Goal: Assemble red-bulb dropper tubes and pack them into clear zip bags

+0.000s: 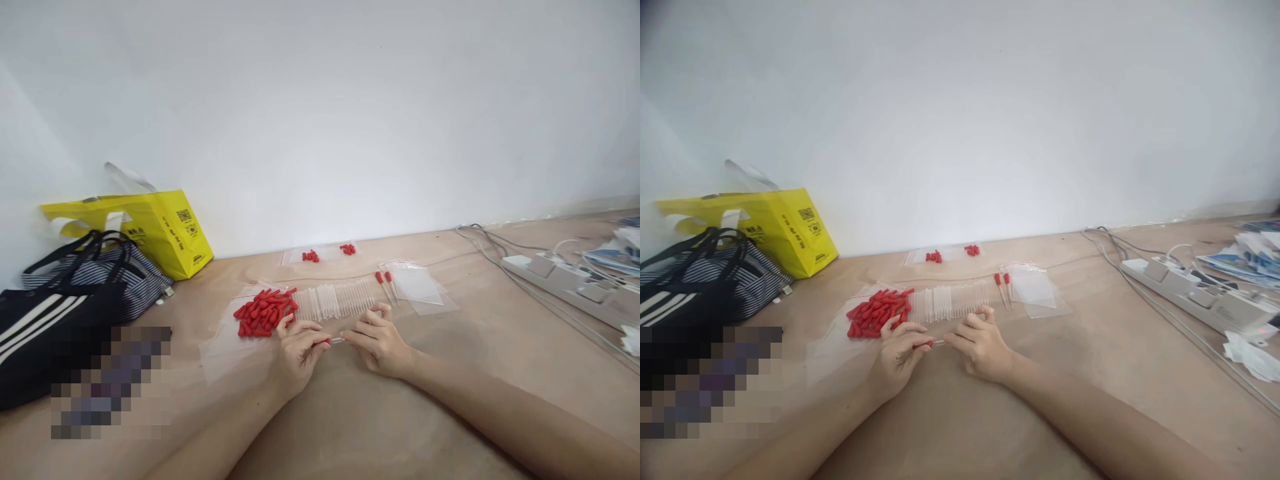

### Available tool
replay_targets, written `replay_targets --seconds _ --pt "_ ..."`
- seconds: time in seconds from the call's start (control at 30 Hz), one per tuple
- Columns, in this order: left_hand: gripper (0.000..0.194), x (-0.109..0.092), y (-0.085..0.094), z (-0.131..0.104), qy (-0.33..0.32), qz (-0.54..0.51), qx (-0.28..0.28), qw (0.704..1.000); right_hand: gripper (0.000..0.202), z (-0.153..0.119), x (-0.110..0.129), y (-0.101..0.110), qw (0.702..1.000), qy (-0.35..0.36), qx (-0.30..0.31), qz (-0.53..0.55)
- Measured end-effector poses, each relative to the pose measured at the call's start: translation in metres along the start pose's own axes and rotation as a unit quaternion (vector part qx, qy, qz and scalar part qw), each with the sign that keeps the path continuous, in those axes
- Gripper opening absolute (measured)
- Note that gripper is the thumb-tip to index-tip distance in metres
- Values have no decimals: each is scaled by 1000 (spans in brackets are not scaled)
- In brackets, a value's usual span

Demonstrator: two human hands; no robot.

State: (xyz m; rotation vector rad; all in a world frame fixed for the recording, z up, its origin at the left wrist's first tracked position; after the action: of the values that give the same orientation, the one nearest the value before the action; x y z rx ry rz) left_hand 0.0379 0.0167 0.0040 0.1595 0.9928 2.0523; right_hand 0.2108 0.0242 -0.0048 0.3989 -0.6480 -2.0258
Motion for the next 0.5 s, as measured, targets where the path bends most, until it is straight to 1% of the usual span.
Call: replay_targets --seconds 0.2,0.4,0.5 --pt "9 -8 2 1 -16 1 -12 1000 17 5 5 2 1000 4 -2 -11" --pt "8 -12 2 1 -2 8 -23 1000 18 8 9 -1 1000 7 3 -15" --pt "9 -13 2 2 1 19 -12 1000 19 9 10 -3 1000 5 8 -15"
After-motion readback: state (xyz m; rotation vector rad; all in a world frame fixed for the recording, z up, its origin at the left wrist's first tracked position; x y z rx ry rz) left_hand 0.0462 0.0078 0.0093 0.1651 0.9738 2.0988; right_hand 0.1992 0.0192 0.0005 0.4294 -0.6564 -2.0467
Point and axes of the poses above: each hand's wrist, its own z-axis towards the middle knuckle, its own y-axis out of the back of the hand, x = y × z, the point moved 3 cm from there along z, towards the middle knuckle, and after that the axes turned 1 degree about z, right-handed, at the moved point
